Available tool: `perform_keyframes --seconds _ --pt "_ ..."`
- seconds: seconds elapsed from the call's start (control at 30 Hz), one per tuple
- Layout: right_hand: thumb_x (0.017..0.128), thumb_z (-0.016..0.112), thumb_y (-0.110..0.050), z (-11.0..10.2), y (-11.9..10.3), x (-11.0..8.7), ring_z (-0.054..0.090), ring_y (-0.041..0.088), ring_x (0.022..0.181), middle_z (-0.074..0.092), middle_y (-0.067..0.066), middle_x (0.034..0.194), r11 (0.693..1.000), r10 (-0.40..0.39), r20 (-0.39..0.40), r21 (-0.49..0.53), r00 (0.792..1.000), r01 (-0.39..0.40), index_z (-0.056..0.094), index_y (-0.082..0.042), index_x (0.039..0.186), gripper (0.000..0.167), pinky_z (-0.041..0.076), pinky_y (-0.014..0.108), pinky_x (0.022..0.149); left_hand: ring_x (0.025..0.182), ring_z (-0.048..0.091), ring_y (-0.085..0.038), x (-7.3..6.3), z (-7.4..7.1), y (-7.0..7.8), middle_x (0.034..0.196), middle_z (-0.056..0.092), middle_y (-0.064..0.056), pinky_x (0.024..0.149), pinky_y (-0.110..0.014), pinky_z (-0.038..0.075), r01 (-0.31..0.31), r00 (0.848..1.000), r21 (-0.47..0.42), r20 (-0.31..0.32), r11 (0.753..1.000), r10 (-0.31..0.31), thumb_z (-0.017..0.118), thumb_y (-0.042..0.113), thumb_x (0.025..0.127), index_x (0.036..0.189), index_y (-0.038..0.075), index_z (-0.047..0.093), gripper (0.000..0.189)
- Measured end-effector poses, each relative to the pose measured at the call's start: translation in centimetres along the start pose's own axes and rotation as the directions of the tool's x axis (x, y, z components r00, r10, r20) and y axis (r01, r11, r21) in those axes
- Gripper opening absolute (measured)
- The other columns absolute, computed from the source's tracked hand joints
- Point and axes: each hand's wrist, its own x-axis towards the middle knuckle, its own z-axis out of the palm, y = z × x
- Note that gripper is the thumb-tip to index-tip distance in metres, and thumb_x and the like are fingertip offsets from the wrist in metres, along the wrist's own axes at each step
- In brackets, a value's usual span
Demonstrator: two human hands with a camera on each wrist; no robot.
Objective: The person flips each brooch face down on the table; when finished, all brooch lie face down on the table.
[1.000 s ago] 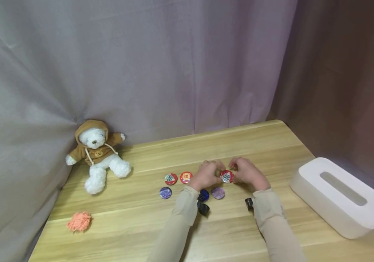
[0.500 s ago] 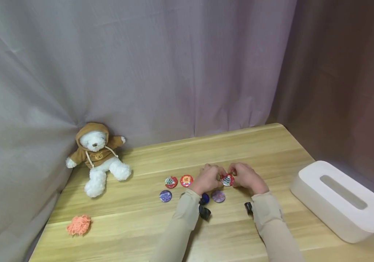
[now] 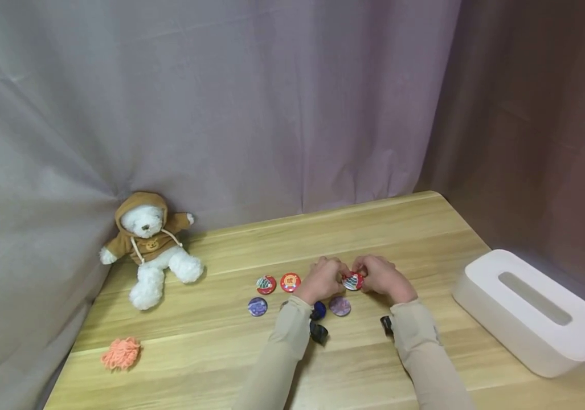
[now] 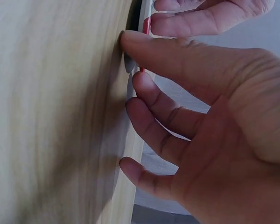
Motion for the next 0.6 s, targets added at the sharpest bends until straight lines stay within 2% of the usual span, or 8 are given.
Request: perform_keyframes --seconds 0.17,0.37,0.5,0.6 --pt "0.065 0.074 0.014 -0.33 -0.02 -0.07 0.057 0.019 0.075 0.066 0.006 0.082 1.0 -0.016 0.014 0.024 1.0 0.016 0.068 0.002 0.099 0.037 0.047 0.036 0.068 0.097 0.054 -0.011 0.19 0.05 -0.06 0.1 0.071 0.013 0.083 -0.034 0.036 0.015 1.0 0.007 -0.002 1.0 -0.015 0.086 0.01 0.074 0.102 0.023 0.08 0.031" --pt "0.073 0.073 0.013 -0.54 -0.11 -0.13 0.06 0.02 0.078 0.069 0.006 0.086 0.998 -0.019 0.024 0.06 1.0 0.017 0.07 0.003 0.097 0.026 0.048 0.036 0.071 0.093 0.056 -0.008 0.12 -0.2 -0.05 0.096 0.072 0.014 0.099 -0.048 0.038 0.032 0.999 -0.022 -0.011 0.999 -0.032 0.085 0.013 0.077 0.094 0.022 0.078 0.021" --pt "0.076 0.071 0.013 -0.69 -0.07 -0.19 0.061 0.02 0.08 0.07 0.005 0.087 0.999 -0.019 0.024 0.047 1.0 0.018 0.071 0.003 0.097 0.023 0.05 0.038 0.074 0.087 0.055 -0.006 -0.03 -0.47 -0.08 0.091 0.072 0.014 0.099 -0.049 0.037 0.02 1.0 -0.035 -0.023 0.999 -0.021 0.085 0.013 0.077 0.088 0.021 0.077 0.016" --pt "0.079 0.07 0.011 -0.84 -0.06 -0.26 0.062 0.019 0.081 0.071 0.005 0.087 0.999 -0.032 0.01 0.03 0.999 0.031 0.073 0.002 0.095 0.019 0.051 0.041 0.076 0.084 0.056 -0.005 -0.09 -0.75 -0.22 0.09 0.072 0.014 0.094 -0.044 0.038 -0.003 0.999 -0.032 -0.036 0.999 0.002 0.085 0.014 0.079 0.087 0.021 0.077 0.014"
